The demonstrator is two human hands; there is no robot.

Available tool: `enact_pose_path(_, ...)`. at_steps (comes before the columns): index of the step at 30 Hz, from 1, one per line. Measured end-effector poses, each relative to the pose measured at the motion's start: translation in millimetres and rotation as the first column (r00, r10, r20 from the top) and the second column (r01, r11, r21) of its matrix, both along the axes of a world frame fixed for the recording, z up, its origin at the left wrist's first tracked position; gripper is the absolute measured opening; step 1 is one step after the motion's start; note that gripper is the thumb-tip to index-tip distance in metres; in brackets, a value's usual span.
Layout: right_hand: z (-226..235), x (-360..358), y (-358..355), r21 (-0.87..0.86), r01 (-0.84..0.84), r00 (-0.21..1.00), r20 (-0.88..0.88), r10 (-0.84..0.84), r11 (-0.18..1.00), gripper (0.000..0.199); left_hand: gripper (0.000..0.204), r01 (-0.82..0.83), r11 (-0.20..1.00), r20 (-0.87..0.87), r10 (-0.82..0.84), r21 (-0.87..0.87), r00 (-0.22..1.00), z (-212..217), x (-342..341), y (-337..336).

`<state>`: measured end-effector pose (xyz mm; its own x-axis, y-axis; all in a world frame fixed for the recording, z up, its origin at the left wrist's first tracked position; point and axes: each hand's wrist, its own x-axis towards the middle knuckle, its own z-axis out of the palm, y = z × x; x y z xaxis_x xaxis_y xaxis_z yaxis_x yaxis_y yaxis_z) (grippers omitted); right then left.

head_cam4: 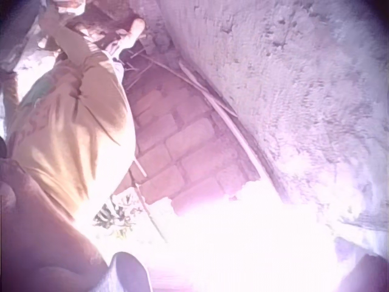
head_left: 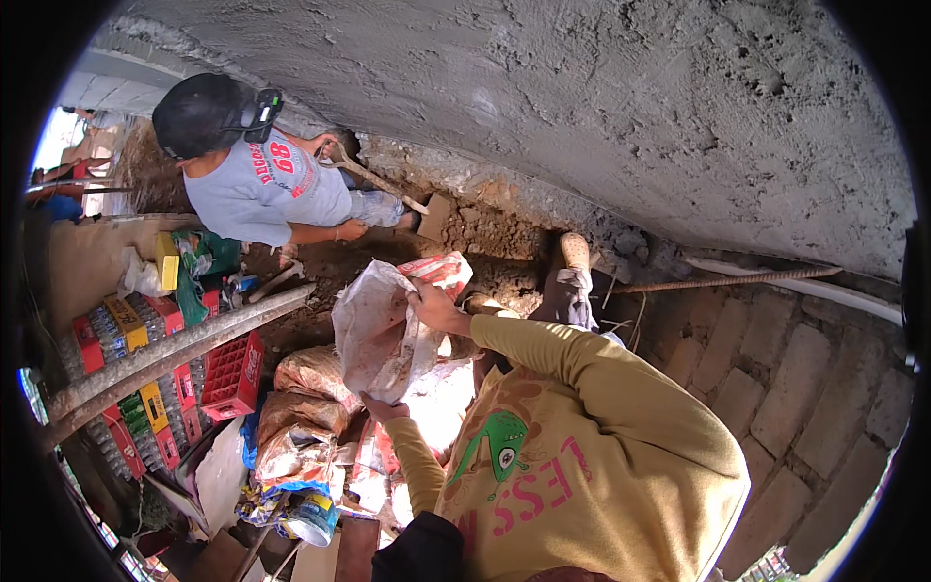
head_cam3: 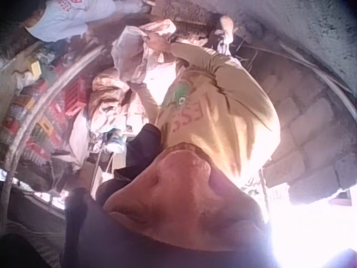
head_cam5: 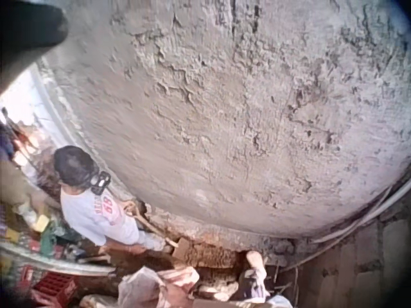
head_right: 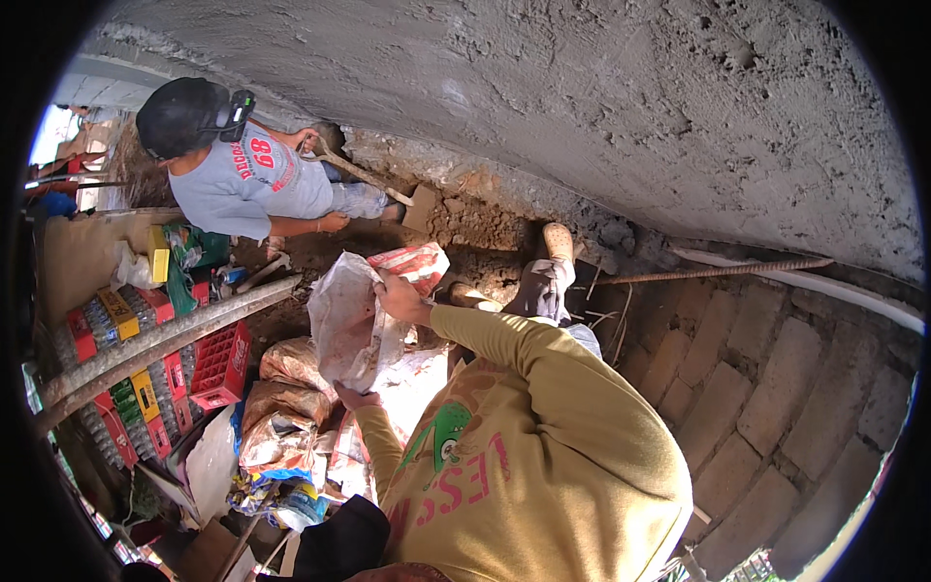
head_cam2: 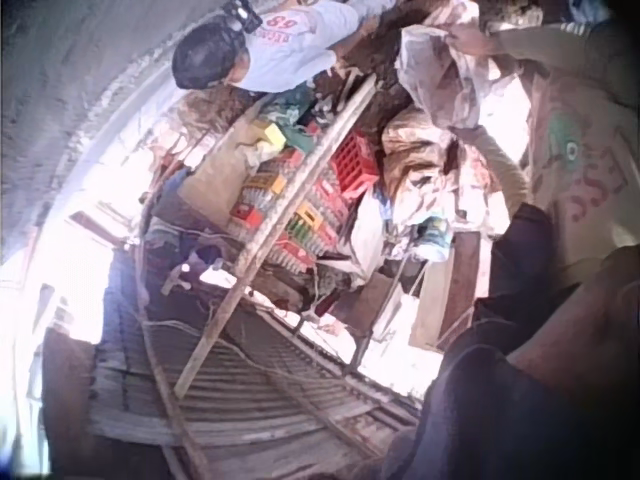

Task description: The person holds a large sack open while another individual uses a shovel to fill it with dirt. The person adjusts the sack's position and holds it steady as it fills, then moves the filled sack to a pile.

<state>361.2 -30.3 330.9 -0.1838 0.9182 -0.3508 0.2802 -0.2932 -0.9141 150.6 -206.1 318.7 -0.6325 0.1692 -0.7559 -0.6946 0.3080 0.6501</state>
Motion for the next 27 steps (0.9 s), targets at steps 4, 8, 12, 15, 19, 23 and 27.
enact_pose_path(4, 13, 31, 10, -0.047, -0.053, 0.998, -0.015, 0.053, 0.997, 0.046, 0.063, -0.05, 0.999, -0.079, 0.049, -0.012, 0.996, 22, 48, 6)
enact_pose_path(8, 1, 82, 21, 0.053, -0.113, 0.971, -0.204, 0.121, 0.992, 0.042, 0.062, -0.072, 0.993, -0.093, 0.081, 0.092, 0.992, 23, 103, 5)
enact_pose_path(12, 9, 134, 37, 0.123, -0.23, 0.926, -0.279, 0.256, 0.965, 0.037, 0.061, -0.215, 0.963, -0.05, 0.226, 0.166, 0.973, 45, 171, -3)
enact_pose_path(15, -18, 194, 47, 0.066, -0.319, 0.914, -0.245, 0.325, 0.946, 0.037, 0.056, -0.31, 0.945, -0.031, 0.314, 0.103, 0.949, 47, 244, 7)
enact_pose_path(19, -26, 249, 50, -0.144, -0.448, 0.871, -0.292, 0.394, 0.882, 0.038, 0.042, -0.375, 0.927, -0.152, 0.371, 0.005, 0.916, 56, 302, 9)
enact_pose_path(23, -67, 278, 52, 0.042, -0.305, 0.924, -0.23, 0.306, 0.951, 0.037, 0.038, -0.298, 0.952, -0.107, 0.289, -0.075, 0.951, 16, 338, 16)
enact_pose_path(27, -55, 251, 21, -0.148, -0.291, 0.938, -0.236, 0.252, 0.945, 0.04, 0.04, -0.226, 0.974, -0.072, 0.226, 0.003, 0.972, -69, 313, -71)
